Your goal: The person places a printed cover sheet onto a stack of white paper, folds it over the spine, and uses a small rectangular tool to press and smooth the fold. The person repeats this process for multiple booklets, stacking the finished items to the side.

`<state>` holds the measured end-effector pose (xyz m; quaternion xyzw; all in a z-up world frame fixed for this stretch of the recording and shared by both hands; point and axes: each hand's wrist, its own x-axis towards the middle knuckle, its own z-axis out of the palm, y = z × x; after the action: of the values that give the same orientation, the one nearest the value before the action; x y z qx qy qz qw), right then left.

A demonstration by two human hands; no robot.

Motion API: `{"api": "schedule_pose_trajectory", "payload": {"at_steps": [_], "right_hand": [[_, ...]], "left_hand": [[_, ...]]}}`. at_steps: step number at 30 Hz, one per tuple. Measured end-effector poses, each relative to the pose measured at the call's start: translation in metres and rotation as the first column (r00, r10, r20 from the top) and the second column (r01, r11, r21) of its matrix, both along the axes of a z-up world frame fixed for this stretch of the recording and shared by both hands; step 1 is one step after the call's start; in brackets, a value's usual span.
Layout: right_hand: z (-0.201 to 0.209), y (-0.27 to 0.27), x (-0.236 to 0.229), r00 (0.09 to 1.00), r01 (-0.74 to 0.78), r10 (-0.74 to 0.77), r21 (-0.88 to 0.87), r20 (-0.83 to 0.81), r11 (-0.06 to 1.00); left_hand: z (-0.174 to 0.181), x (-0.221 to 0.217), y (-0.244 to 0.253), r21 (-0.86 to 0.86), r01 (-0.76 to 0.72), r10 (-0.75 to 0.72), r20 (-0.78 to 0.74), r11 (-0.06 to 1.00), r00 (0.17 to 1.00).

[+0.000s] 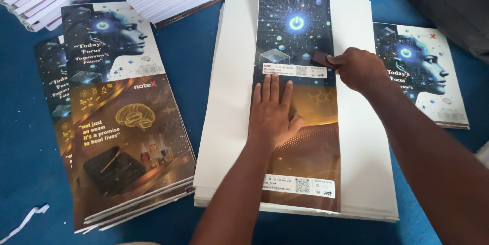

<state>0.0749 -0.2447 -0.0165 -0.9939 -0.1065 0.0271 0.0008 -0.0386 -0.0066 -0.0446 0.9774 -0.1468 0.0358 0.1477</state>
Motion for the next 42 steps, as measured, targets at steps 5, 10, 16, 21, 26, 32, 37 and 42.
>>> {"api": "schedule_pose_trajectory", "payload": {"at_steps": [5, 10, 16, 21, 26, 32, 37, 42], "right_hand": [[0.012, 0.012, 0.009, 0.986, 0.133, -0.130, 0.021, -0.103, 0.991], [0.011, 0.013, 0.019, 0.984, 0.151, -0.149, 0.015, -0.095, 0.988], [0.001, 0.008, 0.037, 0.981, 0.181, -0.177, 0.054, -0.082, 0.982], [-0.002, 0.005, 0.051, 0.980, 0.185, -0.182, 0.036, -0.084, 0.982], [-0.003, 0.005, 0.064, 0.969, 0.227, -0.221, 0.041, -0.112, 0.973], [-0.008, 0.000, 0.081, 0.974, 0.216, -0.210, 0.060, -0.090, 0.975], [-0.010, 0.001, 0.094, 0.964, 0.250, -0.245, 0.035, -0.104, 0.968], [-0.017, -0.002, 0.109, 0.960, 0.271, -0.266, 0.053, -0.087, 0.961]], "left_hand": [[0.000, 0.000, 0.000, 0.015, -0.001, 0.001, -0.006, 1.000, 1.000], [0.000, 0.001, 0.000, -0.001, -0.005, 0.005, 0.002, 1.000, 1.000], [-0.002, -0.001, 0.000, -0.021, -0.011, 0.011, 0.022, 1.000, 1.000], [-0.003, 0.001, 0.000, -0.033, -0.009, 0.011, 0.063, 0.999, 0.998], [-0.003, 0.000, 0.000, -0.074, -0.003, 0.008, 0.070, 0.997, 0.998], [-0.004, -0.001, 0.001, -0.089, -0.003, 0.011, 0.091, 0.996, 0.996], [-0.004, -0.002, 0.002, -0.111, 0.008, 0.002, 0.096, 0.994, 0.995], [-0.001, -0.002, 0.003, -0.129, 0.018, -0.007, 0.090, 0.991, 0.996]]}}
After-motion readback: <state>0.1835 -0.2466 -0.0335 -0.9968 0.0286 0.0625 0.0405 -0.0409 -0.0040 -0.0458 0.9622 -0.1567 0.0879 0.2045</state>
